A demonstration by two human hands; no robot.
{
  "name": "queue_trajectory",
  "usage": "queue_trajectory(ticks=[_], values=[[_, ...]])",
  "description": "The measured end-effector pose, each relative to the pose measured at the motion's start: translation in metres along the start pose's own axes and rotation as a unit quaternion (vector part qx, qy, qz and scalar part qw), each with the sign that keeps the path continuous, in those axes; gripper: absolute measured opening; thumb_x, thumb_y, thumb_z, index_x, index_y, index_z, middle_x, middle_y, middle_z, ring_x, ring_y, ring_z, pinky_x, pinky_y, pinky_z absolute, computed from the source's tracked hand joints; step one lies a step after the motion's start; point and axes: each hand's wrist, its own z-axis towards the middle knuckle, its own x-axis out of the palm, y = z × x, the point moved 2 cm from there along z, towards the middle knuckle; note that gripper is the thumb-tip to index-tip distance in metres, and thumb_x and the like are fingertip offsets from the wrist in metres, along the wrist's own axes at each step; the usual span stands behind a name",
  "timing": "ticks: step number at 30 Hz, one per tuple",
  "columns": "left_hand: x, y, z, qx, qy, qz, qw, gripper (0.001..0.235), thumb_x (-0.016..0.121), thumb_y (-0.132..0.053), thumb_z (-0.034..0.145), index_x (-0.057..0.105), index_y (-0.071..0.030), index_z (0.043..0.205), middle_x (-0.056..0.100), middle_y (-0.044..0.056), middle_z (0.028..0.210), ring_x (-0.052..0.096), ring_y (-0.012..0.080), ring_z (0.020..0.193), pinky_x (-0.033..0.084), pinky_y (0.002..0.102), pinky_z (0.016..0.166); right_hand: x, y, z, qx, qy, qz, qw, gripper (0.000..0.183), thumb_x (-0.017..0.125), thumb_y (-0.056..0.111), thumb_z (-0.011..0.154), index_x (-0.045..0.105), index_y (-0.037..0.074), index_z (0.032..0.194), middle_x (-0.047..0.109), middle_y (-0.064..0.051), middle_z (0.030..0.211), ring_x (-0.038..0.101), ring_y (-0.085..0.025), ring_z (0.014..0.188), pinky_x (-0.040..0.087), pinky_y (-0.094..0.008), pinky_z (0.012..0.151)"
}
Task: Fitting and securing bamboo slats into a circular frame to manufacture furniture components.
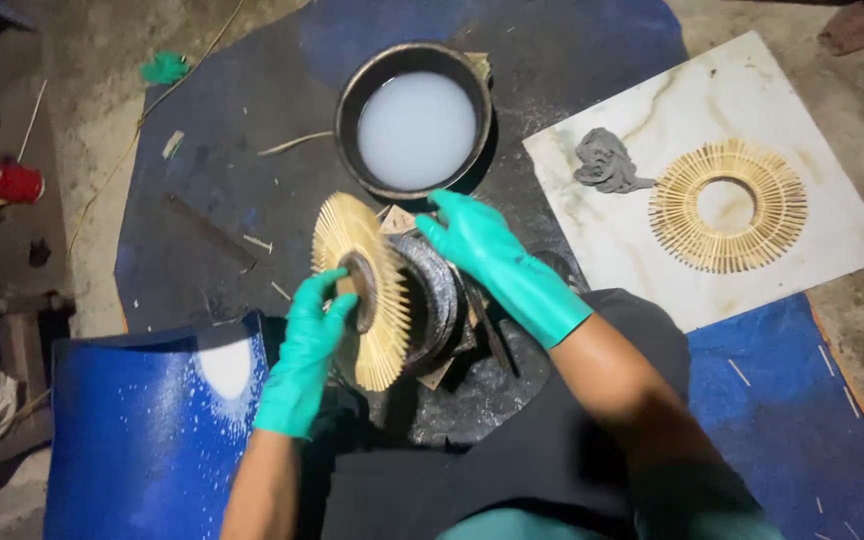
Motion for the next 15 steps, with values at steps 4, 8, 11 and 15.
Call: queue_trajectory(ticks=[4,8,11,15], values=[[-0.054,-0.022,-0.012,-0.116,0.01,-0.26,0.958,0.041,0.068,-0.007,0.093,0.062,-0.002,0.133,0.068,0.011,0.121,0.065,0.0241,0.109,0.054,0.038,0.095,0.025,-0.012,0.013,0.018,0.022,0.224,0.974,0.051,0.069,0.039,0.097,0.064,0.001,0.131,0.071,-0.019,0.108,0.067,-0.026,0.09,0.054,-0.041,0.074],[-0.075,-0.054,-0.023,-0.121,0.016,-0.453,0.883,0.056,0.056,-0.033,0.094,0.058,0.0,0.139,0.064,0.014,0.132,0.063,0.0271,0.119,0.051,0.042,0.103,0.043,-0.011,0.01,0.132,0.286,0.687,0.655,0.039,0.064,0.039,0.111,0.068,0.005,0.129,0.063,0.001,0.094,0.061,-0.01,0.072,0.054,-0.028,0.063],[-0.099,-0.058,-0.037,-0.11,0.001,-0.583,0.805,0.073,0.047,-0.052,0.095,0.055,0.001,0.143,0.061,0.016,0.139,0.061,0.0294,0.126,0.049,0.045,0.109,0.017,0.012,-0.005,0.167,0.197,0.6,0.757,0.033,0.063,0.033,0.103,0.07,0.005,0.12,0.075,-0.005,0.103,0.071,-0.015,0.08,0.058,-0.03,0.067],[-0.105,-0.009,-0.047,-0.098,-0.004,-0.704,0.704,0.091,0.038,-0.071,0.096,0.052,0.003,0.148,0.058,0.018,0.147,0.059,0.0316,0.133,0.047,0.048,0.115,0.036,-0.028,0.008,0.184,0.214,0.524,0.803,0.032,0.064,0.031,0.102,0.072,0.003,0.114,0.076,-0.006,0.099,0.072,-0.016,0.076,0.058,-0.031,0.064]])
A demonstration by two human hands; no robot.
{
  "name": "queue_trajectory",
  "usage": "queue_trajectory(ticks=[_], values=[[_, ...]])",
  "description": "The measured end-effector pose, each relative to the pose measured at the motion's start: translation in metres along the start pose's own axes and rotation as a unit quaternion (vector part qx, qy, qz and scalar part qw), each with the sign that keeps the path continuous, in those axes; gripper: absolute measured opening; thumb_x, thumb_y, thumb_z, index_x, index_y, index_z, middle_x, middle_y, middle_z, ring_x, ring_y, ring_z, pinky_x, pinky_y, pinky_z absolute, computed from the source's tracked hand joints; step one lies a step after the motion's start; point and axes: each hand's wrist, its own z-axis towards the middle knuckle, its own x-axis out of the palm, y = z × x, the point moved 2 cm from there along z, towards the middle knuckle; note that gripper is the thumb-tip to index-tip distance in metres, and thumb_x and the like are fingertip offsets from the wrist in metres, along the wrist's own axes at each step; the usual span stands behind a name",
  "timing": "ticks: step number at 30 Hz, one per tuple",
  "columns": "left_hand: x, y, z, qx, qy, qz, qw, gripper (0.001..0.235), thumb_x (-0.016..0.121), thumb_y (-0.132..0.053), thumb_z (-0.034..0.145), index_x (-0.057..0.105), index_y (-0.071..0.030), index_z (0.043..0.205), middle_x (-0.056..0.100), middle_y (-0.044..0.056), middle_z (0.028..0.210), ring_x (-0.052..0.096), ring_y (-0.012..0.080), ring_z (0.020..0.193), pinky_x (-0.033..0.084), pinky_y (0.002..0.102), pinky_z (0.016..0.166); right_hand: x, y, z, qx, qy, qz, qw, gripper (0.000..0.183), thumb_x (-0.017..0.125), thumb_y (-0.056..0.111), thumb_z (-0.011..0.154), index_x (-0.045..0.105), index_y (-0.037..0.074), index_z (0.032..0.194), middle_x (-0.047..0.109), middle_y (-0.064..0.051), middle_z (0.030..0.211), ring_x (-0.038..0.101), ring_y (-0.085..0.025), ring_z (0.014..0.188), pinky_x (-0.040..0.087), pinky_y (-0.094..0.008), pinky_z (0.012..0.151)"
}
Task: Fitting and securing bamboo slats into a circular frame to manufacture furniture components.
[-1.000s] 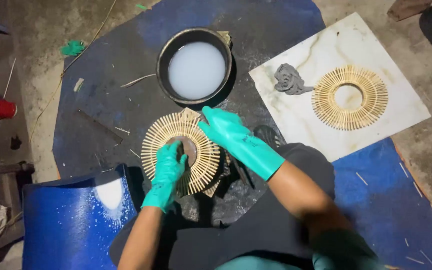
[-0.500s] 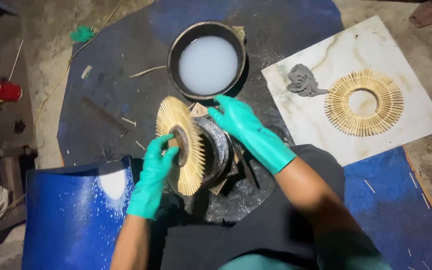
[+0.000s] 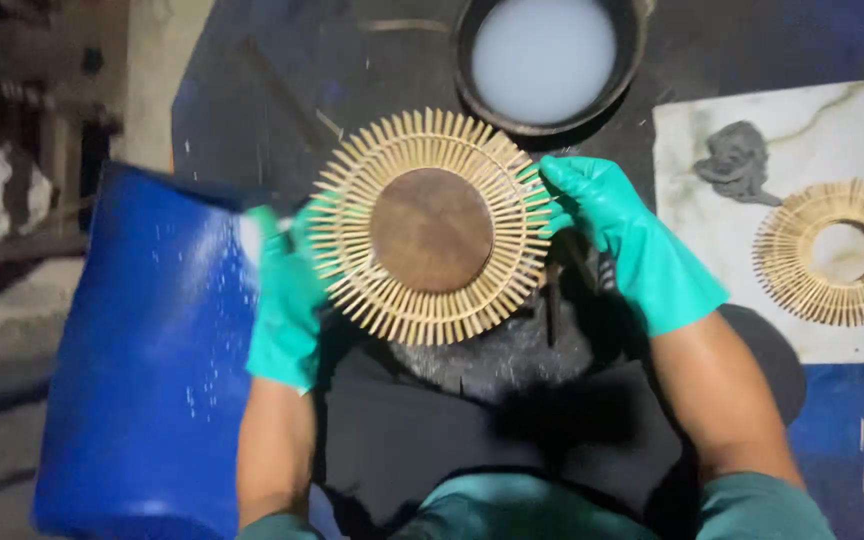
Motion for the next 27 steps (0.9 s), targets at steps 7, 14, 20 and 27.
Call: queue_trajectory(ticks=[7,14,20,27], values=[[-0.089,0.053,0.002,-0.135,-0.303,0.261,0.907,0.054,0.05,-0.056,0.102,0.065,-0.007,0.121,0.069,0.006,0.1,0.061,0.0228,0.082,0.05,0.043,0.075,-0.031,-0.054,0.03,0.034,-0.128,-0.189,0.973,0.025,0.068,0.023,0.101,0.075,0.0,0.109,0.076,-0.007,0.093,0.069,-0.014,0.072,0.057,-0.031,0.062],[-0.067,0.074,0.019,-0.147,-0.261,0.569,0.766,0.056,0.07,-0.047,0.091,0.06,-0.006,0.128,0.074,0.009,0.106,0.072,0.0218,0.099,0.055,0.036,0.086,-0.052,-0.071,0.042,0.022,-0.178,-0.243,0.953,0.023,0.07,0.021,0.101,0.073,-0.001,0.106,0.075,-0.005,0.09,0.067,-0.012,0.07,0.054,-0.029,0.061],[-0.069,0.098,0.029,-0.147,-0.263,0.691,0.657,0.077,0.08,-0.043,0.083,0.05,-0.003,0.141,0.065,0.024,0.129,0.066,0.0374,0.117,0.053,0.046,0.097,-0.057,-0.057,0.016,-0.099,-0.219,-0.402,0.883,0.024,0.07,0.023,0.103,0.074,0.001,0.112,0.075,-0.007,0.092,0.067,-0.013,0.076,0.053,-0.03,0.067],[-0.032,0.146,0.04,0.074,-0.056,0.787,0.61,0.095,0.087,-0.044,0.088,0.036,-0.01,0.161,0.031,0.026,0.163,0.038,0.0478,0.147,0.043,0.056,0.12,-0.073,-0.11,-0.03,0.132,-0.204,-0.553,0.797,0.045,0.067,0.044,0.096,0.073,0.0,0.107,0.074,-0.022,0.089,0.075,-0.034,0.084,0.056,-0.048,0.071]])
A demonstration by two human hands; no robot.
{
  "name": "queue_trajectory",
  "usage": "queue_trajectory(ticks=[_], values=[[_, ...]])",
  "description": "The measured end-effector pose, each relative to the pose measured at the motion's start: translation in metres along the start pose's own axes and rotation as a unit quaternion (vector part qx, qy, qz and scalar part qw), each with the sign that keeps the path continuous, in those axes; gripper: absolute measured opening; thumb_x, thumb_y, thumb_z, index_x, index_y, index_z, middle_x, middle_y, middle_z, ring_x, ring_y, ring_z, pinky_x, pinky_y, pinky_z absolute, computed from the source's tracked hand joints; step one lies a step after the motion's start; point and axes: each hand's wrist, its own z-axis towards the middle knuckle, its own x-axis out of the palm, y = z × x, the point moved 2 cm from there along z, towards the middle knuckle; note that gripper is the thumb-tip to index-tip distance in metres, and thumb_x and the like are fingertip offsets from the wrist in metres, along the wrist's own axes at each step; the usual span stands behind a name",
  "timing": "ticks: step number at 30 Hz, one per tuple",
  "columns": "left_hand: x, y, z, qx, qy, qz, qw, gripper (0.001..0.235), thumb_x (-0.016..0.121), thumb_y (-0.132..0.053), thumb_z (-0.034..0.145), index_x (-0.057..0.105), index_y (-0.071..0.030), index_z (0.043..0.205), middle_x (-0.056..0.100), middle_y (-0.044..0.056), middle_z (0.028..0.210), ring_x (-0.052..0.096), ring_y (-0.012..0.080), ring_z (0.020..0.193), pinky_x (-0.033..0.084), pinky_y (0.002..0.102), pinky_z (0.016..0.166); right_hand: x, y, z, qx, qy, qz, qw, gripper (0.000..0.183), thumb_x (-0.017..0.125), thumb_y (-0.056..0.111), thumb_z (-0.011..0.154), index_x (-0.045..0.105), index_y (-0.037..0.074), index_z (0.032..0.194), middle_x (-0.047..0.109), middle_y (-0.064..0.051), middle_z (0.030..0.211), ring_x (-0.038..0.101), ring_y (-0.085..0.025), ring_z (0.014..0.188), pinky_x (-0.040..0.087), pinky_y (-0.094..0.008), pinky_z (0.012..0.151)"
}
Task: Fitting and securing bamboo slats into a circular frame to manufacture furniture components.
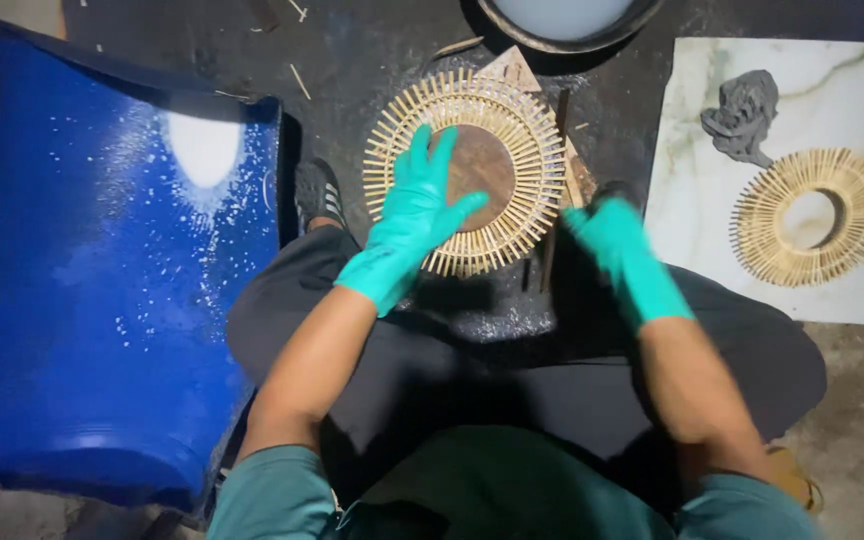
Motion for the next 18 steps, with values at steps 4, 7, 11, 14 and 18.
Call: queue_trajectory(ticks=[4,7,11,14,18], values=[[-0.004,-0.022,0.013,-0.11,0.18,0.031,0.977,0.109,0.087,-0.049,0.073,0.029,-0.014,0.158,0.016,0.028,0.163,0.032,0.0578,0.138,0.043,0.058,0.107,0.089,-0.056,0.019,0.042,-0.019,-0.066,0.997,0.051,0.069,0.046,0.093,0.068,-0.001,0.111,0.07,-0.028,0.095,0.07,-0.046,0.088,0.055,-0.052,0.08],[0.006,-0.006,0.012,-0.082,0.183,0.051,0.978,0.11,0.088,-0.048,0.07,0.029,-0.021,0.159,0.014,0.022,0.166,0.033,0.0575,0.141,0.044,0.059,0.108,0.136,-0.098,0.042,-0.011,-0.102,-0.019,0.995,0.049,0.071,0.041,0.09,0.066,-0.002,0.113,0.069,-0.028,0.098,0.068,-0.047,0.091,0.054,-0.052,0.08],[0.013,0.0,0.006,-0.056,0.173,0.058,0.982,0.108,0.092,-0.047,0.072,0.03,-0.028,0.159,0.009,0.021,0.167,0.029,0.0645,0.137,0.042,0.061,0.108,0.112,-0.08,0.024,-0.065,-0.14,-0.006,0.988,0.044,0.068,0.039,0.098,0.066,-0.001,0.118,0.072,-0.026,0.102,0.069,-0.045,0.095,0.055,-0.051,0.082],[0.006,-0.008,0.006,-0.11,0.194,0.045,0.974,0.107,0.089,-0.044,0.075,0.029,-0.03,0.162,0.008,0.018,0.171,0.034,0.0611,0.139,0.045,0.059,0.108,0.069,-0.036,-0.01,-0.054,-0.12,0.038,0.991,0.039,0.062,0.038,0.101,0.068,0.005,0.121,0.072,-0.022,0.102,0.072,-0.04,0.092,0.056,-0.05,0.083],[0.013,-0.004,0.007,-0.103,0.16,0.038,0.981,0.11,0.092,-0.045,0.071,0.028,-0.029,0.159,0.007,0.02,0.167,0.028,0.0661,0.137,0.043,0.06,0.107,0.067,-0.042,0.006,-0.08,-0.121,0.025,0.989,0.038,0.063,0.038,0.1,0.068,0.007,0.12,0.074,-0.02,0.102,0.072,-0.039,0.092,0.056,-0.049,0.083]])
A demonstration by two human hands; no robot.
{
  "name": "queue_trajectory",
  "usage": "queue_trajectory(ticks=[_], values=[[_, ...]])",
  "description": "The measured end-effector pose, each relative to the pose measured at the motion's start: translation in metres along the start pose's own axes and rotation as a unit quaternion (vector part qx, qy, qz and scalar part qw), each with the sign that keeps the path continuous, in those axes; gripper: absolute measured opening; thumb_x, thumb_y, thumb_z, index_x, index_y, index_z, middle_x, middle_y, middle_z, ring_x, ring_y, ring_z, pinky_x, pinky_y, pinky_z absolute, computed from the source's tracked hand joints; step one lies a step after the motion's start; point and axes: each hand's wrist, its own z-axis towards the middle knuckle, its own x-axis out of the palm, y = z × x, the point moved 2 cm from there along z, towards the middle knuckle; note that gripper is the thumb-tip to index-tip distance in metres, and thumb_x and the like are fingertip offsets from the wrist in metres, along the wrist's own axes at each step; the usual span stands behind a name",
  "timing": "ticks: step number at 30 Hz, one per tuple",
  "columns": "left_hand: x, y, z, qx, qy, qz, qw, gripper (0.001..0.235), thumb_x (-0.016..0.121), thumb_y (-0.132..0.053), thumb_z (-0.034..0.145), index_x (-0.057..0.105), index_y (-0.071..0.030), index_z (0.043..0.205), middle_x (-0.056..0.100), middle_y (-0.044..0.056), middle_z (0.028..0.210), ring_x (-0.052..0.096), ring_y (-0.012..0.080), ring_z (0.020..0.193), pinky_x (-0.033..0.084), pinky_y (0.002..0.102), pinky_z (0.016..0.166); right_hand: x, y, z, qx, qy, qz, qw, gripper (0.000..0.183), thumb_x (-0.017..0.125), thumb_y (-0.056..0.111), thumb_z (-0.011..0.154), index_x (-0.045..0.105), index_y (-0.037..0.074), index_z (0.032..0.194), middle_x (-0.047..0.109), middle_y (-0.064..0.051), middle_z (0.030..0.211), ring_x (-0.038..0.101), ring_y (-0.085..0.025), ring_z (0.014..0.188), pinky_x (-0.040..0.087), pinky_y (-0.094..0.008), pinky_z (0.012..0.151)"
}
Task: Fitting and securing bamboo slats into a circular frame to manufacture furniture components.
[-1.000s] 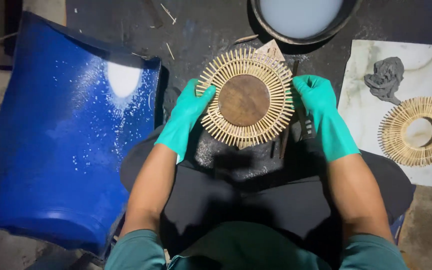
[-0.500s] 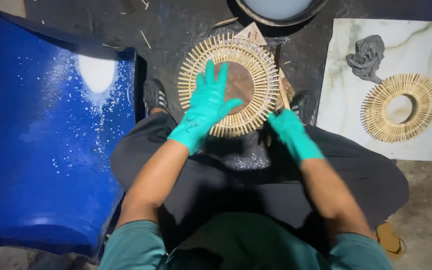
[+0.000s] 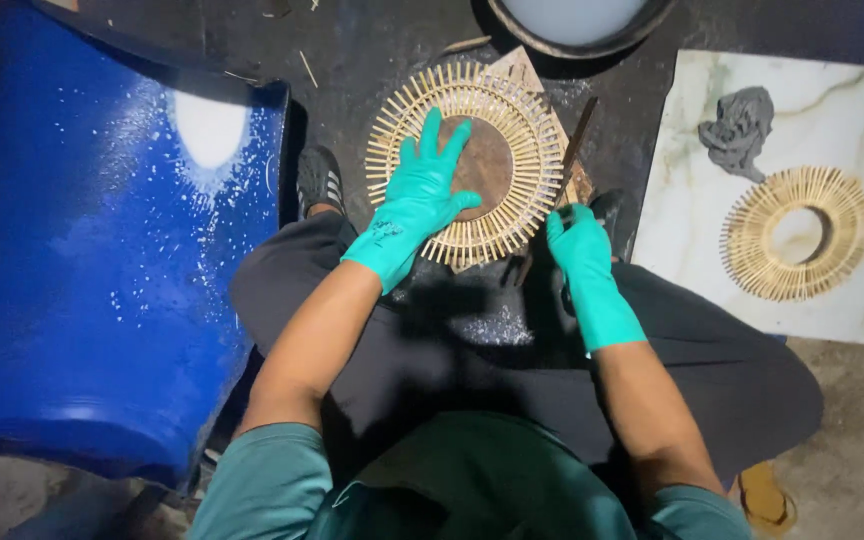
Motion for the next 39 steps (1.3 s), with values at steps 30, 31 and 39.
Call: queue_trajectory(ticks=[30,31,39], values=[[-0.022,-0.019,0.003,-0.018,0.049,0.004,0.999,0.11,0.091,-0.044,0.069,0.028,-0.03,0.159,0.006,0.019,0.168,0.029,0.0632,0.139,0.043,0.064,0.105,-0.038,0.044,-0.014,0.044,0.038,0.108,0.992,0.038,0.064,0.019,0.097,0.064,0.0,0.13,0.073,-0.016,0.104,0.069,-0.024,0.089,0.053,-0.034,0.075],[-0.021,-0.018,0.002,-0.01,0.05,0.005,0.999,0.111,0.091,-0.042,0.068,0.029,-0.032,0.16,0.007,0.018,0.169,0.032,0.0598,0.139,0.043,0.063,0.107,-0.04,0.029,-0.009,0.083,0.055,0.205,0.974,0.03,0.06,0.016,0.098,0.066,-0.003,0.12,0.072,-0.014,0.093,0.064,-0.02,0.074,0.051,-0.032,0.065],[-0.031,-0.028,-0.003,-0.067,0.094,0.033,0.993,0.102,0.088,-0.038,0.076,0.029,-0.042,0.16,-0.002,0.015,0.169,0.023,0.0616,0.143,0.042,0.067,0.103,-0.191,0.175,-0.13,-0.069,-0.114,0.506,0.852,0.041,0.061,0.018,0.104,0.057,0.001,0.141,0.071,-0.012,0.097,0.064,-0.016,0.074,0.053,-0.03,0.067]])
